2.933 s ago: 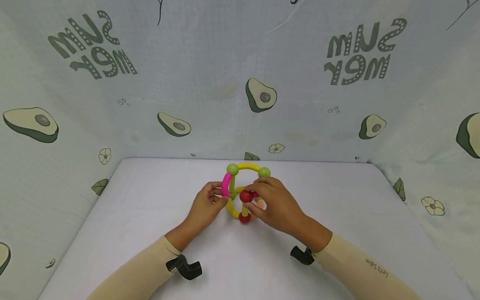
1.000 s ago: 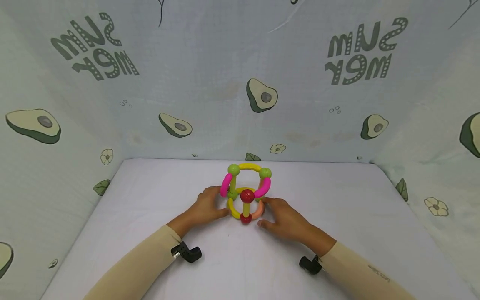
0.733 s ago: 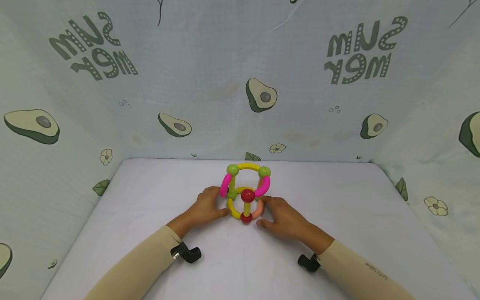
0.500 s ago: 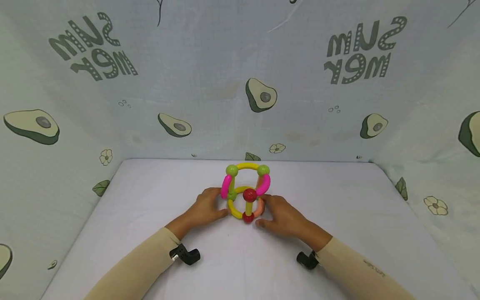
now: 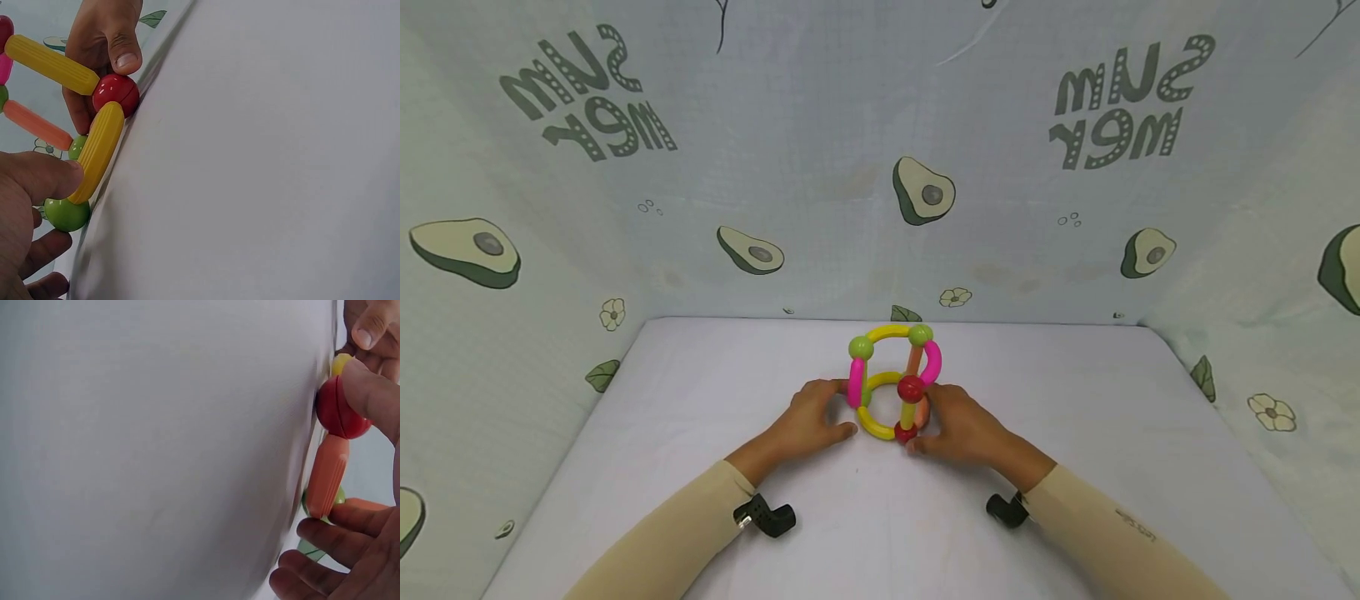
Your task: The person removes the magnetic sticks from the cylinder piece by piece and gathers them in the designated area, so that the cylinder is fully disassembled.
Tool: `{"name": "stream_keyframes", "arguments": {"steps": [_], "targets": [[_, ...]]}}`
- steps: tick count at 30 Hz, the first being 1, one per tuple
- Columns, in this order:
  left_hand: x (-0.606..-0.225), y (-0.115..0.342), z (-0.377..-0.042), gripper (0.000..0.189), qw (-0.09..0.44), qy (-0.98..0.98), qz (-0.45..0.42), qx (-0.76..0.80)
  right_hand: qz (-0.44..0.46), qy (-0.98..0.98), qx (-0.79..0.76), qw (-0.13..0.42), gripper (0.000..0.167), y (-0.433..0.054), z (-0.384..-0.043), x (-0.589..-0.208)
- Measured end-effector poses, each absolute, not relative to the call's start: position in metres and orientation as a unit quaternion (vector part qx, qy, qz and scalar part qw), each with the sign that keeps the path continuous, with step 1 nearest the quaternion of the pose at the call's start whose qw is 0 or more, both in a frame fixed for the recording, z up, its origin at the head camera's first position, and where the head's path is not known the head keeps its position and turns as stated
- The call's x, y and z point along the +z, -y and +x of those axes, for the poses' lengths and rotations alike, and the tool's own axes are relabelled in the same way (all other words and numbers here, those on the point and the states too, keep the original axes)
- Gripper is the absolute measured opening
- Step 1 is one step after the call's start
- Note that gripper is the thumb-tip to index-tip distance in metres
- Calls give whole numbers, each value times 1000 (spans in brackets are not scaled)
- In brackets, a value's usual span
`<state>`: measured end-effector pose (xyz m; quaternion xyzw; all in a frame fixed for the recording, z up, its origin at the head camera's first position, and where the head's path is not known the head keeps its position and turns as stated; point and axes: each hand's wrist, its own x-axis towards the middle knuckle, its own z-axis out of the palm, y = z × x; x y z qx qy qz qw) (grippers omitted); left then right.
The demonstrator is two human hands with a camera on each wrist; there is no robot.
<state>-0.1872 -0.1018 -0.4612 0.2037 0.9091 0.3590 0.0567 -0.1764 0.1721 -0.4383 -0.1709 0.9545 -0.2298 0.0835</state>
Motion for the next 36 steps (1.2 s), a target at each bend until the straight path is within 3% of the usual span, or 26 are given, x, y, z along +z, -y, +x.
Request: {"name": "stream_keyframes", "arguments": {"steps": [22,36], "targets": [[-467,105,-180,59,50,-913,230,334,-151,-960,-216,89,81,-177,-180,-436],[-464,105,-168,59,64,-908,236,341,-164,-960,-217,62,51,-185,-181,-436]]}}
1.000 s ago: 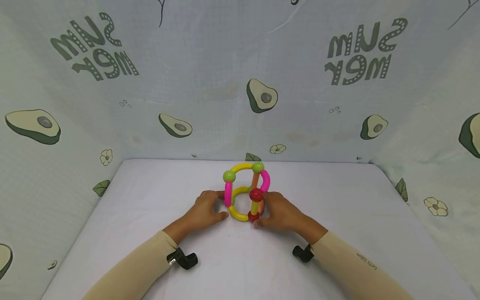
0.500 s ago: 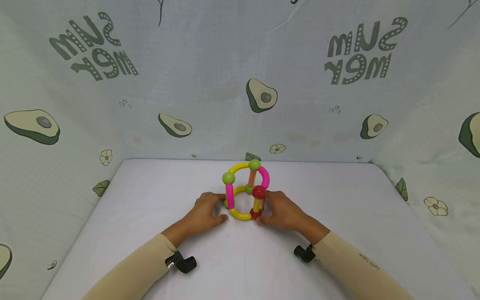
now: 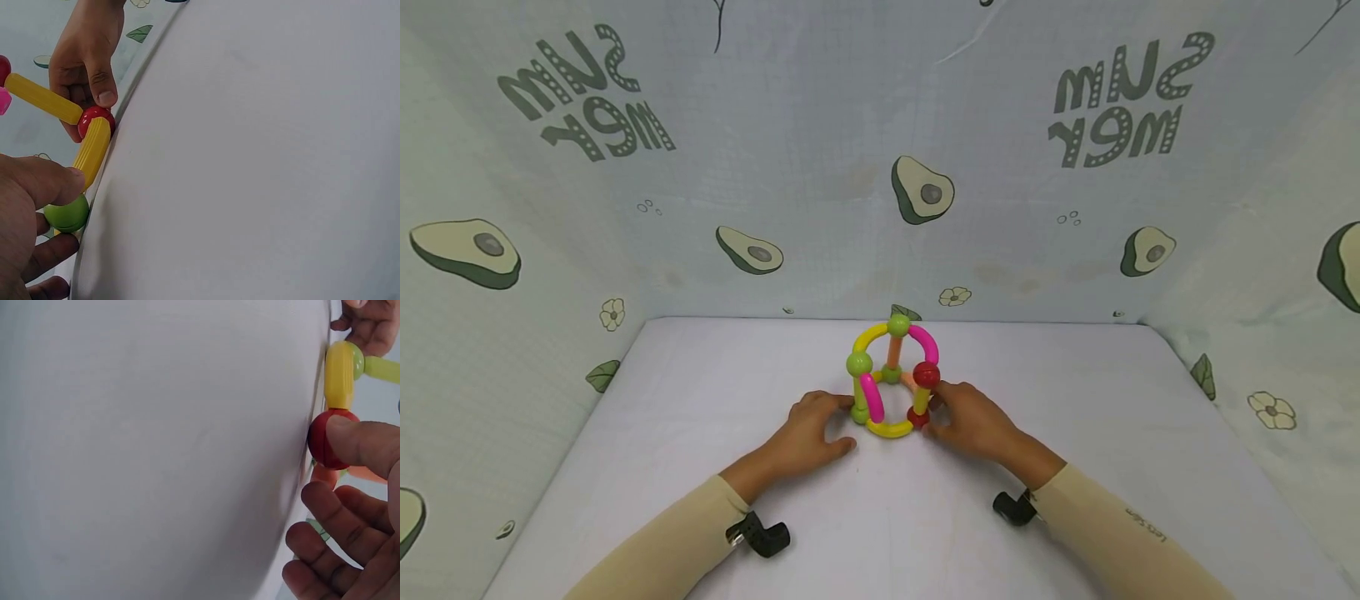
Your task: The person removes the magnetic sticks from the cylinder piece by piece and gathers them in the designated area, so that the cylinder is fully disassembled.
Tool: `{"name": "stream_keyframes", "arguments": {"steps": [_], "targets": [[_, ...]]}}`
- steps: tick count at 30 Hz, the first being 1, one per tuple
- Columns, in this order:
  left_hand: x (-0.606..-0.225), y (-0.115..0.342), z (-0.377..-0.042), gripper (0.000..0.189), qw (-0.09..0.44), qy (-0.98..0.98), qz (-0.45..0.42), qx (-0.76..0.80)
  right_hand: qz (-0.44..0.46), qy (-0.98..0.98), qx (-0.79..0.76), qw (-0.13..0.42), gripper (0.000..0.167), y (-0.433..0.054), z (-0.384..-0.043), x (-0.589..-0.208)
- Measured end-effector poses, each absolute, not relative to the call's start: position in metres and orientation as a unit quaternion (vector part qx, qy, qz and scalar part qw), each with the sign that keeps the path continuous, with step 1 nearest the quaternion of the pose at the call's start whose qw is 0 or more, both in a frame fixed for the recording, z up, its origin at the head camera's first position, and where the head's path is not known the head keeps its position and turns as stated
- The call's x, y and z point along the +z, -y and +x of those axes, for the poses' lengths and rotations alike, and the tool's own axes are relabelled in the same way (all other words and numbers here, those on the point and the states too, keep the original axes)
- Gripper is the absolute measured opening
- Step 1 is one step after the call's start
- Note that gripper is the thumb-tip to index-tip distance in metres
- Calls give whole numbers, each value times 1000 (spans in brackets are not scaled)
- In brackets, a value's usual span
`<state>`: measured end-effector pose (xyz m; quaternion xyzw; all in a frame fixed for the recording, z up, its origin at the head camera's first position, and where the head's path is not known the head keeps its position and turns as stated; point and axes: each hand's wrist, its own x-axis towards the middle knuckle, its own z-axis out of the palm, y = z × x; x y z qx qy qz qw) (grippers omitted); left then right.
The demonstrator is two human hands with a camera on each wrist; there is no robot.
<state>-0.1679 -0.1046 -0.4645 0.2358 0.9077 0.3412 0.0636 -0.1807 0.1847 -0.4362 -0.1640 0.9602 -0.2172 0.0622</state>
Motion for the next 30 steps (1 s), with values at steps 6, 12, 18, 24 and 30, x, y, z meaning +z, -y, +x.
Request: {"name": "stream_keyframes", "arguments": {"steps": [6,12,18,24,30], "targets": [[-464,103,-163,58,66,-905,244,342,-153,-960,-223,71,47,-187,-181,-433],[-464,101,-159,57,68,-903,252,342,-145,-957,-240,71,44,-187,-180,-432],[-465,99,-154,57,69,-898,263,345,-136,-959,-242,57,44,-188,-180,-437],[-464,97,-149,56,75,-896,262,350,-114,-961,-246,58,45,-186,-181,-437],[-463,95,-147,56,79,-896,263,350,-116,-960,-251,47,48,-185,-180,-435]]}}
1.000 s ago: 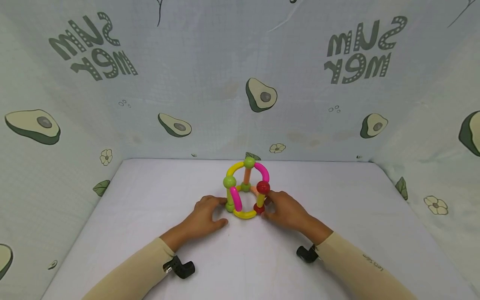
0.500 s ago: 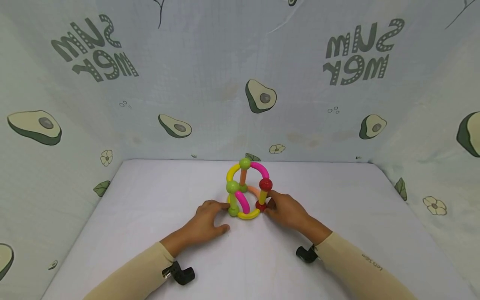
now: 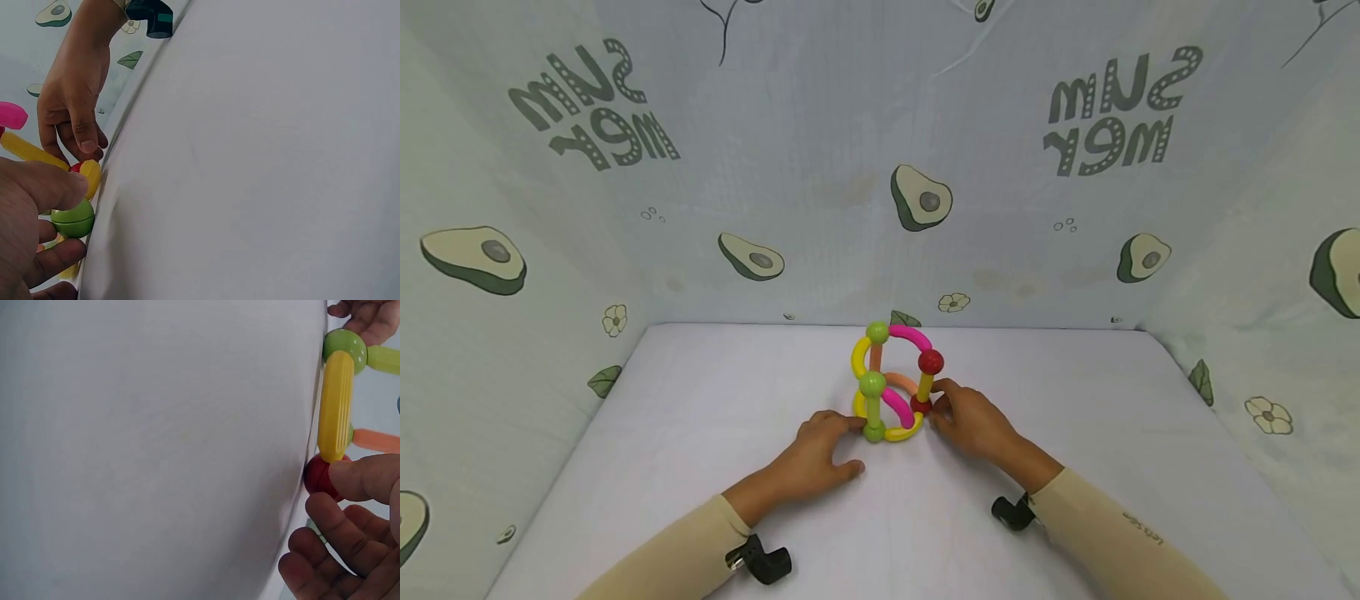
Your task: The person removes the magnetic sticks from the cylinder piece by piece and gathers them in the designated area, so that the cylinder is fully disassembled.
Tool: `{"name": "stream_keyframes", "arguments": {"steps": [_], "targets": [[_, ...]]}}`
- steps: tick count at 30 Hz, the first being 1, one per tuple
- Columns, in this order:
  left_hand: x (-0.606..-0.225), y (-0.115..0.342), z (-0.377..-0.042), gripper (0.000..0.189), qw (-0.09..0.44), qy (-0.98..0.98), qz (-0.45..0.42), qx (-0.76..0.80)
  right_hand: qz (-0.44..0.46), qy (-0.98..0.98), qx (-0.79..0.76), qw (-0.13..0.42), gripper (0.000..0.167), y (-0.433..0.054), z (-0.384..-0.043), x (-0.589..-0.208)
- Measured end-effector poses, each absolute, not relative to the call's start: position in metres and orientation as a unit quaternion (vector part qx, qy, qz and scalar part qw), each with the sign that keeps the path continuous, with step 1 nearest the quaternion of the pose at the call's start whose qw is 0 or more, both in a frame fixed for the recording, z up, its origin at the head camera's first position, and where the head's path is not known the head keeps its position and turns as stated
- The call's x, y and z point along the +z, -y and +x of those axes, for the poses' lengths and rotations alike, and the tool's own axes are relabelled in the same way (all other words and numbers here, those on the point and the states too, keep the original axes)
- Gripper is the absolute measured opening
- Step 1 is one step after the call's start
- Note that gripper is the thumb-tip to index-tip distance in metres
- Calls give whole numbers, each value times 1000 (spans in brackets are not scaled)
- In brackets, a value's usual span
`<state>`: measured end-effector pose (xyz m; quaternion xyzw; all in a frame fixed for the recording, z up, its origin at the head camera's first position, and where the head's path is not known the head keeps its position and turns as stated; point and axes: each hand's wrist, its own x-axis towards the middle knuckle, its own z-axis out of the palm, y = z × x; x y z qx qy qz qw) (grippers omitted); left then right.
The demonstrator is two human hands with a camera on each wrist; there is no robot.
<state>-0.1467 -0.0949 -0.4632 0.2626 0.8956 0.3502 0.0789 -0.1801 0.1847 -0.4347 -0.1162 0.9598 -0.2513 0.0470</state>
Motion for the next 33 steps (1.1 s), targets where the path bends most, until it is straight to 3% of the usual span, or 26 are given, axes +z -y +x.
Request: {"name": "stream_keyframes", "arguments": {"steps": [22,25,29,33], "targets": [[-457,85,-137,57,85,-897,270,339,-125,-953,-268,65,63,-187,-178,-436],[-455,84,-135,49,57,-899,258,348,-125,-952,-274,60,59,-187,-176,-433],[-448,81,-131,37,-26,-898,215,383,-134,-944,-299,28,46,-187,-166,-424],[-436,77,-129,45,-111,-878,196,423,-166,-927,-337,-16,36,-187,-155,-413]]}}
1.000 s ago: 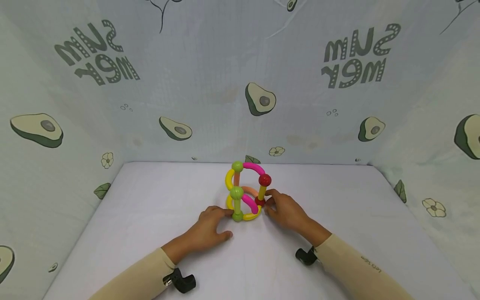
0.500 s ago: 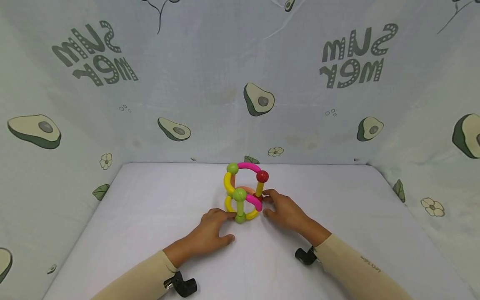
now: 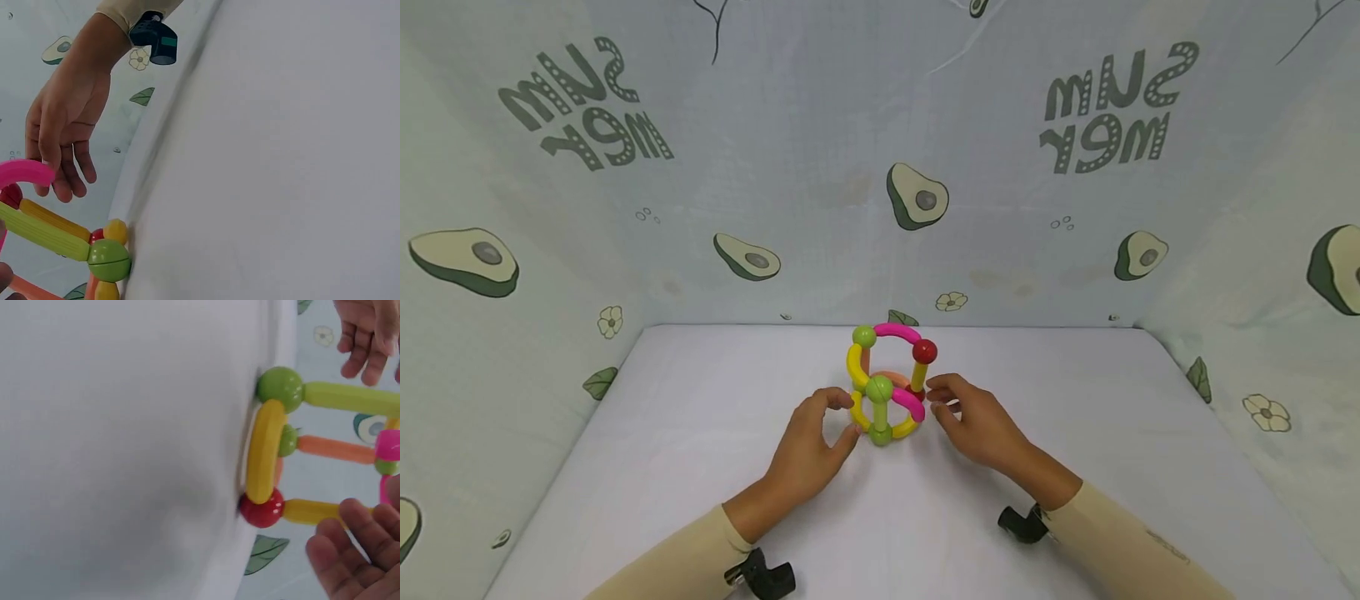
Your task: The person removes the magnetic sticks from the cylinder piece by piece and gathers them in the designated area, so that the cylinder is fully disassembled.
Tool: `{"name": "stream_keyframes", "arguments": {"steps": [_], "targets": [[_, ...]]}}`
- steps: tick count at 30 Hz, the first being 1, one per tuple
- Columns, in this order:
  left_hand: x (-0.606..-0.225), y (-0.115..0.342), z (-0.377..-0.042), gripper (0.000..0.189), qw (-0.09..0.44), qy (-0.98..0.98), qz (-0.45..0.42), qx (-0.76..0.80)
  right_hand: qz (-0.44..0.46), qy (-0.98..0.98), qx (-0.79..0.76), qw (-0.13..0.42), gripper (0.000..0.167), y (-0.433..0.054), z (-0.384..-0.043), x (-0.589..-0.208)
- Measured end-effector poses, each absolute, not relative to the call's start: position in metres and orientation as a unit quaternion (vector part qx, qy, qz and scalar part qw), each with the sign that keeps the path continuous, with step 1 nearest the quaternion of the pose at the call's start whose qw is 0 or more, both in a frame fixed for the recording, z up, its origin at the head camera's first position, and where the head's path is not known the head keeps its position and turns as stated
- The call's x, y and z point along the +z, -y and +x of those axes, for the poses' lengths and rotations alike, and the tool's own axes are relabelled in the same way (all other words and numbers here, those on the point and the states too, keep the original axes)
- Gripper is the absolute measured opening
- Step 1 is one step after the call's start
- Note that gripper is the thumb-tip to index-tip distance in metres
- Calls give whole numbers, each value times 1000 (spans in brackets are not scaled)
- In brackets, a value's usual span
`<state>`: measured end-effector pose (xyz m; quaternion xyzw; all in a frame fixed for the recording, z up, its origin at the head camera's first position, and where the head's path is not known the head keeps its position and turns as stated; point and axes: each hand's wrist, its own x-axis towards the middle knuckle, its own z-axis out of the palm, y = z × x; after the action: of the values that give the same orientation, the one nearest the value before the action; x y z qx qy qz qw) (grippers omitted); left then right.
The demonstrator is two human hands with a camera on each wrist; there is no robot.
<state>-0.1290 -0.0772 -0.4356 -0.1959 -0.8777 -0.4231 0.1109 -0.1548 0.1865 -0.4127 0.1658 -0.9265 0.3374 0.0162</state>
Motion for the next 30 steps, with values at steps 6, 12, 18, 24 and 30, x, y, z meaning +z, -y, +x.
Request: {"name": "stream_keyframes", "arguments": {"steps": [6,12,18,24,30], "targets": [[-422,70,-130,69,134,870,-222,-419,236,900,364,36,52,-183,-144,-395],[-418,60,-133,70,144,884,-249,-368,284,898,335,26,70,-181,-141,-388],[-417,54,-138,62,187,884,-256,-343,323,889,325,12,76,-182,-140,-384],[-416,49,-138,57,209,886,-244,-334,334,884,326,-31,91,-185,-140,-381],[-414,45,-137,54,216,889,-236,-328,339,876,338,-59,95,-184,-141,-383]]}}
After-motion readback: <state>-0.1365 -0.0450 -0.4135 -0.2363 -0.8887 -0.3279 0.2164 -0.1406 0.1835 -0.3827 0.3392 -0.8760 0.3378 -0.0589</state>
